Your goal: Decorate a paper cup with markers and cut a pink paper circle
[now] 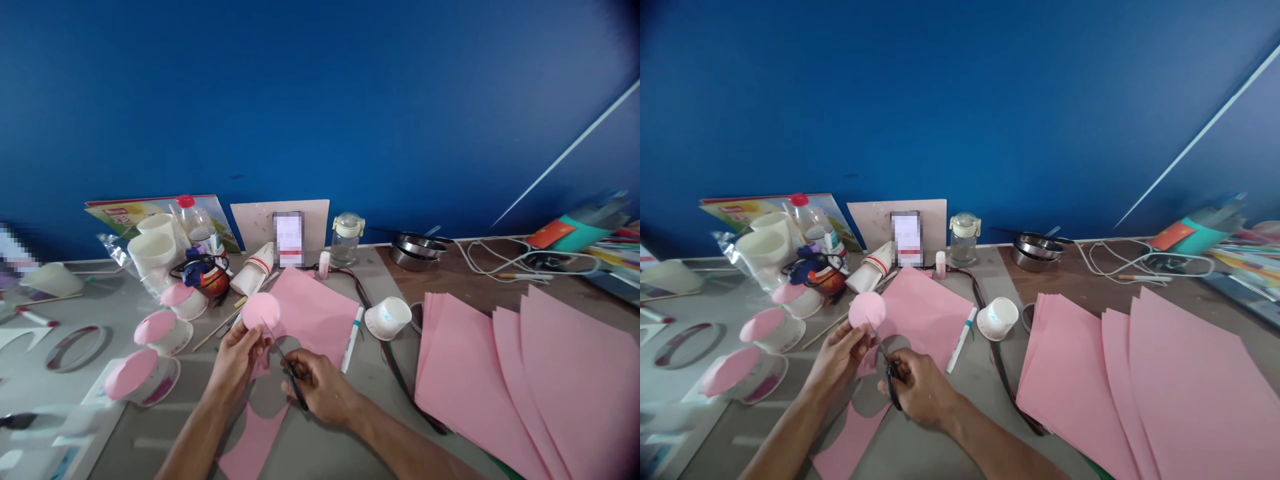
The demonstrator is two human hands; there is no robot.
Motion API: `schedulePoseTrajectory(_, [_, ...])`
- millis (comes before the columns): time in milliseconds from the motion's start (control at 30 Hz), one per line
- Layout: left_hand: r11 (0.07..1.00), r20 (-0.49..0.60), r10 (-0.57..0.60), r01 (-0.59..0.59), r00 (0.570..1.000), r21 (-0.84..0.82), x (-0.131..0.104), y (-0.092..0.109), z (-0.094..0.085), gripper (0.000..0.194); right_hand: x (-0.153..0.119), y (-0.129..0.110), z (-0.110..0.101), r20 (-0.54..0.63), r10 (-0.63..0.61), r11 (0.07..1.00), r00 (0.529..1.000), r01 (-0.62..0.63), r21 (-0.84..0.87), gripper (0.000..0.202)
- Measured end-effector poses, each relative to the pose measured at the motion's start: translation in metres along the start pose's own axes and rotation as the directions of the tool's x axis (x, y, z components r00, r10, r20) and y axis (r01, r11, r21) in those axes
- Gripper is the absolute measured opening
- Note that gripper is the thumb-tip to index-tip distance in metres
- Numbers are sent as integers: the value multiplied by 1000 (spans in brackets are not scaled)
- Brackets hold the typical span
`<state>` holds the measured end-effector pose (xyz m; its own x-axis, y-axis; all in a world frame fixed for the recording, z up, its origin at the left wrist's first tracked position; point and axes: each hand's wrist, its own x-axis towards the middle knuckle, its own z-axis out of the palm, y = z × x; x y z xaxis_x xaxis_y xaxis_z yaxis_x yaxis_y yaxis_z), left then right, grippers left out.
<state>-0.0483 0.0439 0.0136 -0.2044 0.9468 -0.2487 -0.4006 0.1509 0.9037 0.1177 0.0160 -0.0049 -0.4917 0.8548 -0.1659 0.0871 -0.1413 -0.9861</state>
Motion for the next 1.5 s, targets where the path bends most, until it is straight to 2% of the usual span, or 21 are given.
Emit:
schedulePoseTrajectory(500, [1000, 5, 7, -7, 1000, 0, 0, -3, -2, 28, 0, -1, -1, -1, -2, 1000, 1000, 2, -27, 16])
schedulePoseTrajectory(733, [1000, 4, 1, -1, 1000, -18, 1, -4, -2, 28, 1, 2, 1, 4, -5, 1000, 1000, 5, 26, 15])
schedulePoseTrajectory(1267, [1000, 20, 11, -11, 1000, -28, 1, -6, -4, 28, 1, 0, 0, -13, 1, 1000, 1000, -1, 8, 17])
schedulePoseTrajectory(1500, [999, 15, -2, 2, 1000, -49, 1, -5, -3, 30, 1, 2, 1, -7, 7, 999, 1000, -7, 52, 17])
